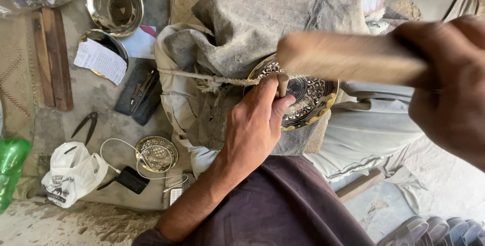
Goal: The person sits on the floor and hammers a small punch against a decorative brass plate resting on a cloth-covered sandbag, repositioning the punch across the pattern and striking it repeatedly with a wooden mallet to work the embossed design.
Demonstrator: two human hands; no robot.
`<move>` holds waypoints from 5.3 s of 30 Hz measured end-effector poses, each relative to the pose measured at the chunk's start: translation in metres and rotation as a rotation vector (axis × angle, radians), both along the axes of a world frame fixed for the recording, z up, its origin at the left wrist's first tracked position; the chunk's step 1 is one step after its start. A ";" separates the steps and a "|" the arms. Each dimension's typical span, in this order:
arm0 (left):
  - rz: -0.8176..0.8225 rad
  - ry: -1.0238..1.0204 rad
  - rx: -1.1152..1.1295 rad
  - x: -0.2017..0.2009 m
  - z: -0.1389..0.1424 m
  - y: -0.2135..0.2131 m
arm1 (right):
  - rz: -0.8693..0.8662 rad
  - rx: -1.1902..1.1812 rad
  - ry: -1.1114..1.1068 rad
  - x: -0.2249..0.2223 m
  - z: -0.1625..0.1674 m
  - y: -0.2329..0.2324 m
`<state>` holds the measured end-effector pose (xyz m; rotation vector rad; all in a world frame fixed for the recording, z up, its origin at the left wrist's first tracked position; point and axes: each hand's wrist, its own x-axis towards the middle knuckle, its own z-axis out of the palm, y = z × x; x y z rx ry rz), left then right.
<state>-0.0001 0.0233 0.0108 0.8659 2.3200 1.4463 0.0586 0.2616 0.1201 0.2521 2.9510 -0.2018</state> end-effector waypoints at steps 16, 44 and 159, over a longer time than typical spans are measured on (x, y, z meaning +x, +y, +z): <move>0.059 0.022 -0.048 0.008 -0.002 -0.005 | 0.000 -0.311 0.165 -0.011 0.000 0.001; 0.035 -0.073 -0.123 0.005 0.001 -0.001 | 0.144 0.054 0.033 -0.025 -0.005 0.012; -0.888 0.035 -0.173 -0.069 0.007 0.034 | -1.064 -0.917 0.439 0.149 -0.081 -0.065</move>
